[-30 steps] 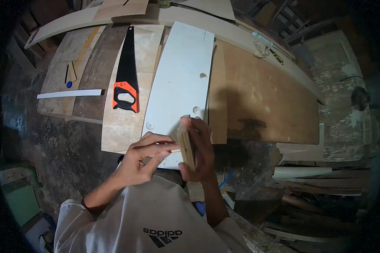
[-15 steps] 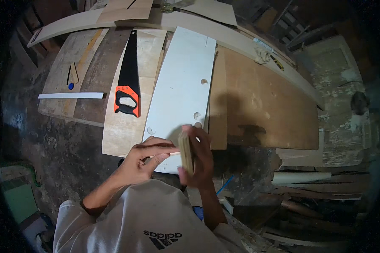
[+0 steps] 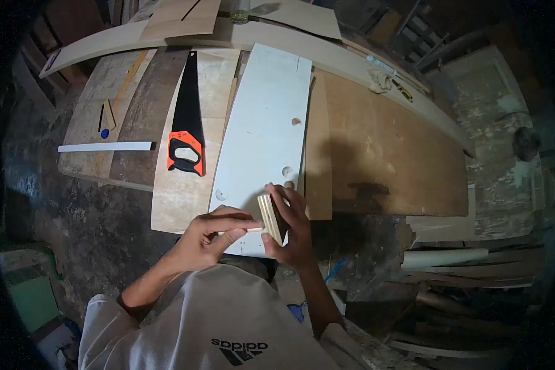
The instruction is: Sawing a small piece of wood with a handsaw and then sanding the cut edge with sandpaper.
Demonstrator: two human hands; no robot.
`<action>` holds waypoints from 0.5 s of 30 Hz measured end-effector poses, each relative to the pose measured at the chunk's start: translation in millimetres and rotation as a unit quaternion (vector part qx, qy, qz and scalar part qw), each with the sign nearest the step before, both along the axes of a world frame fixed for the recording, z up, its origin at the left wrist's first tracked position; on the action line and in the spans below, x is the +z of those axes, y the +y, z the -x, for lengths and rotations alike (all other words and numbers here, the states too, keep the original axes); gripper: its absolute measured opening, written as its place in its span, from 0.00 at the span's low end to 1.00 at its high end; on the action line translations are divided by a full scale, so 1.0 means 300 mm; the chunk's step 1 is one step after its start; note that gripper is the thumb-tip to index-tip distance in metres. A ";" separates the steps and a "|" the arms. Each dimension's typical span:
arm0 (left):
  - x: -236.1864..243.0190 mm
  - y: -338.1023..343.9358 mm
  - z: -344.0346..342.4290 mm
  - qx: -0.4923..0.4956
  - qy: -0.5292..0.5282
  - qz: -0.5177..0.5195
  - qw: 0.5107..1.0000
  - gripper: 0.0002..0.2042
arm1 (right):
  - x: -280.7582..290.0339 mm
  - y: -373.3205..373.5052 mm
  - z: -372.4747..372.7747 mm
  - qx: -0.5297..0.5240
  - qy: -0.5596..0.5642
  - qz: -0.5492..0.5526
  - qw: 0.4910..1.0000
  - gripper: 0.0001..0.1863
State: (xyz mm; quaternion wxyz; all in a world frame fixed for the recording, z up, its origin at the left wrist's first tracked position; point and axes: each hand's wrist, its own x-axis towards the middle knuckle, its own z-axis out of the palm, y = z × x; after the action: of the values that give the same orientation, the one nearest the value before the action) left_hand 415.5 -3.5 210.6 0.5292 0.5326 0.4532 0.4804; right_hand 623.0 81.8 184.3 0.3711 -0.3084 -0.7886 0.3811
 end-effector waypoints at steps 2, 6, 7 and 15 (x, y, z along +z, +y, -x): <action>0.011 0.010 0.007 0.001 -0.006 -0.002 1.000 0.15 | 0.040 -0.022 -0.002 0.011 0.007 -0.029 0.999 0.45; 0.014 0.003 0.005 -0.008 0.015 -0.046 0.999 0.14 | 0.043 -0.003 -0.010 0.046 0.052 -0.083 0.994 0.46; 0.023 0.007 0.006 -0.011 0.016 -0.049 0.999 0.14 | 0.008 0.013 -0.028 0.027 0.026 -0.043 0.998 0.45; 0.018 0.001 -0.015 0.003 0.022 -0.038 0.999 0.15 | 0.024 -0.004 -0.020 0.009 0.030 -0.033 0.999 0.43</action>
State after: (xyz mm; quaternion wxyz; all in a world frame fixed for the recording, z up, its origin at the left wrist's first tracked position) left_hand 420.0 -3.1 215.9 0.4973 0.5612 0.4478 0.4870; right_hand 629.0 80.7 191.4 0.4015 -0.2776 -0.7918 0.3671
